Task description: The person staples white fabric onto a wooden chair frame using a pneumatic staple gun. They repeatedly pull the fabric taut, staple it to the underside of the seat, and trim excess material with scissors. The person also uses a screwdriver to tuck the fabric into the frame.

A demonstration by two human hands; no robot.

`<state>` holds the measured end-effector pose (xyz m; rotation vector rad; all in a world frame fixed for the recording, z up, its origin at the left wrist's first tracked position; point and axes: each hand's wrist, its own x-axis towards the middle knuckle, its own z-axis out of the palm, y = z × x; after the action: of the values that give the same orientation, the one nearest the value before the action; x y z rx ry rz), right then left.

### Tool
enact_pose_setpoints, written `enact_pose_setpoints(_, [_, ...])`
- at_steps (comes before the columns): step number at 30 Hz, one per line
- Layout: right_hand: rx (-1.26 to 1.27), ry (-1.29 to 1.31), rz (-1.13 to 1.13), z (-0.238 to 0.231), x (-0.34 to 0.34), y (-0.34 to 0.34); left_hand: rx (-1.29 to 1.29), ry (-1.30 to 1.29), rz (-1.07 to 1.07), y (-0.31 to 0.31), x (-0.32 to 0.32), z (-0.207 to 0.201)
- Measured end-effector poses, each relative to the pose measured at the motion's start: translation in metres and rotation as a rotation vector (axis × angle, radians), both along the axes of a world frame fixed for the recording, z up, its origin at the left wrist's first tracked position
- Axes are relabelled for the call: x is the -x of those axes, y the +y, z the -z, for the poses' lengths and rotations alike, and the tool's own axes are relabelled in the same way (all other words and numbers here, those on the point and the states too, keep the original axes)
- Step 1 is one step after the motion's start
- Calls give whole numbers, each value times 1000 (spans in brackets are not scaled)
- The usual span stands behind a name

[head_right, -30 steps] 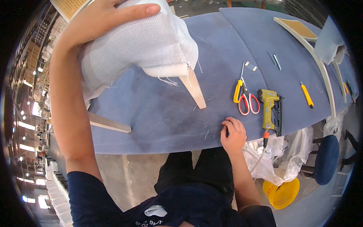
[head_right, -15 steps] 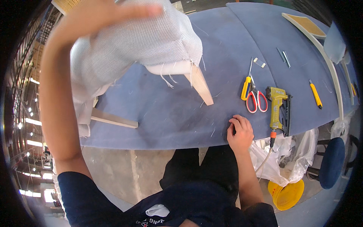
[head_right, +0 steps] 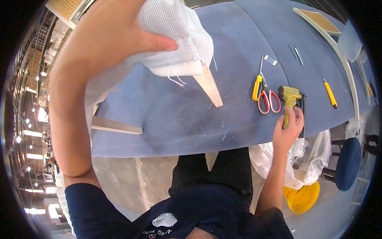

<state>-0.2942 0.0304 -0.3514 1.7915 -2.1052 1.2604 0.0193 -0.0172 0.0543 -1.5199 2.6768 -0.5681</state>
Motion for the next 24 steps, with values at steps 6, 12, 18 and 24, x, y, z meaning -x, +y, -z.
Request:
enact_pose_setpoints(6, [-389,46,-5,7,31,-17,317,-45,95,3,-5,31])
enact_pose_setpoints(12, [-564,-138,54,7,50,-52,-106,-3,-6,9,-8,-32])
enact_pose_setpoints(18, [-409,-1112,-275,-88,9,-24,51,91,104,-2,-23,7])
enact_pose_setpoints(24, [14,-1366,-682,-167,-117,19,311,-2,48,-4,-10,32])
